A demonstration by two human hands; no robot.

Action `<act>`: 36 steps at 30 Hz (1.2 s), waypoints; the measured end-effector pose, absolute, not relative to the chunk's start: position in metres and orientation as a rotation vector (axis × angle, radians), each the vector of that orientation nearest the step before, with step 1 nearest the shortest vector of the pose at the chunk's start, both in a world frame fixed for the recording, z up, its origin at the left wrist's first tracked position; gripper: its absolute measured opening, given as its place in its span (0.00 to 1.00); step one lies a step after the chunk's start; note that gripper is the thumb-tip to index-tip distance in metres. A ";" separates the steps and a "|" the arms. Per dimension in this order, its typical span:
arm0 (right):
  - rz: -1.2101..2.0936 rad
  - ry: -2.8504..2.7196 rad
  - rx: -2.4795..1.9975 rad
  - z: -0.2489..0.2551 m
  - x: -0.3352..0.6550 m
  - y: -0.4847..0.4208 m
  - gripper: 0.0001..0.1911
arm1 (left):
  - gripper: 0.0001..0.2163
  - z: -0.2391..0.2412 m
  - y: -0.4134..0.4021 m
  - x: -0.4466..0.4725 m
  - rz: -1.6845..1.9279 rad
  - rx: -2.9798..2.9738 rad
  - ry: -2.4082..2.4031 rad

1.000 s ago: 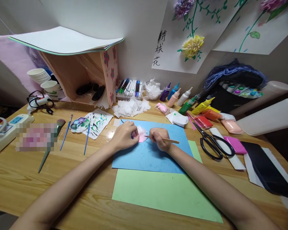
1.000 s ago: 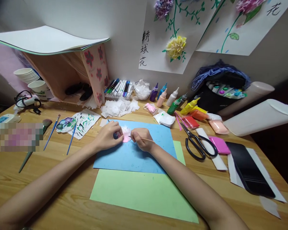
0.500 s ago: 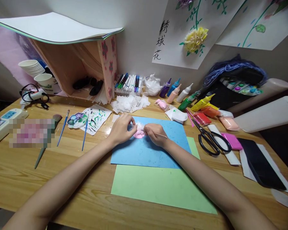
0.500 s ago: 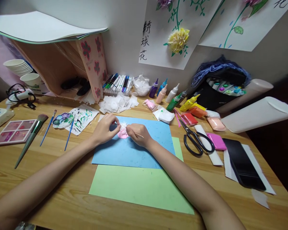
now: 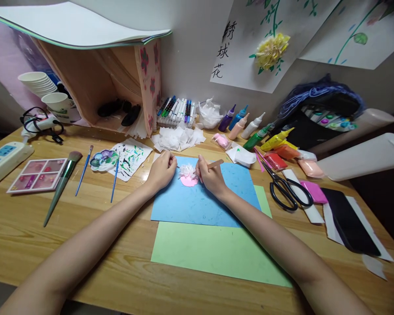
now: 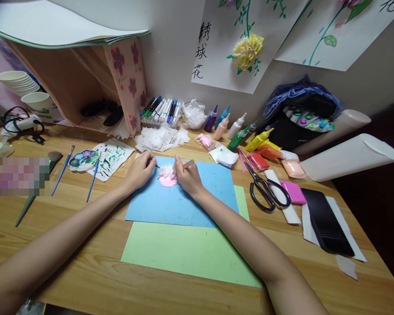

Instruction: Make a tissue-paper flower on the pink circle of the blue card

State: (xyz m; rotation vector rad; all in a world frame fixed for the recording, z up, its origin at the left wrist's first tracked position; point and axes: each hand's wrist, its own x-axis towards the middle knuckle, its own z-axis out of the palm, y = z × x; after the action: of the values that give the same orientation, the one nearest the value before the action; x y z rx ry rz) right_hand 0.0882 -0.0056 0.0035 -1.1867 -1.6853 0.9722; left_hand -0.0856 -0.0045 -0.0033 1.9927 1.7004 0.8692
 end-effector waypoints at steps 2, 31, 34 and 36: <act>0.942 -1.689 -1.135 -0.001 0.091 -0.007 0.28 | 0.05 -0.004 -0.004 -0.086 0.870 2.003 1.698; 0.919 -1.814 -1.266 0.016 0.077 0.019 0.30 | 0.07 -0.003 -0.006 -0.086 0.834 2.047 1.715; 1.077 -1.658 -1.194 0.022 0.089 0.023 0.29 | 0.07 -0.002 -0.006 -0.087 0.847 2.050 1.708; 1.072 -1.599 -1.109 0.024 0.096 0.027 0.27 | 0.06 -0.001 -0.007 -0.087 0.857 2.042 1.699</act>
State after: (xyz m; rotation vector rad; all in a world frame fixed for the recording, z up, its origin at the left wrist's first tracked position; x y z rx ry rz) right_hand 0.0958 0.0271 0.0241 -1.1093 -1.5987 1.0725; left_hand -0.0867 -0.0070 -0.0015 2.0422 1.6988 0.8569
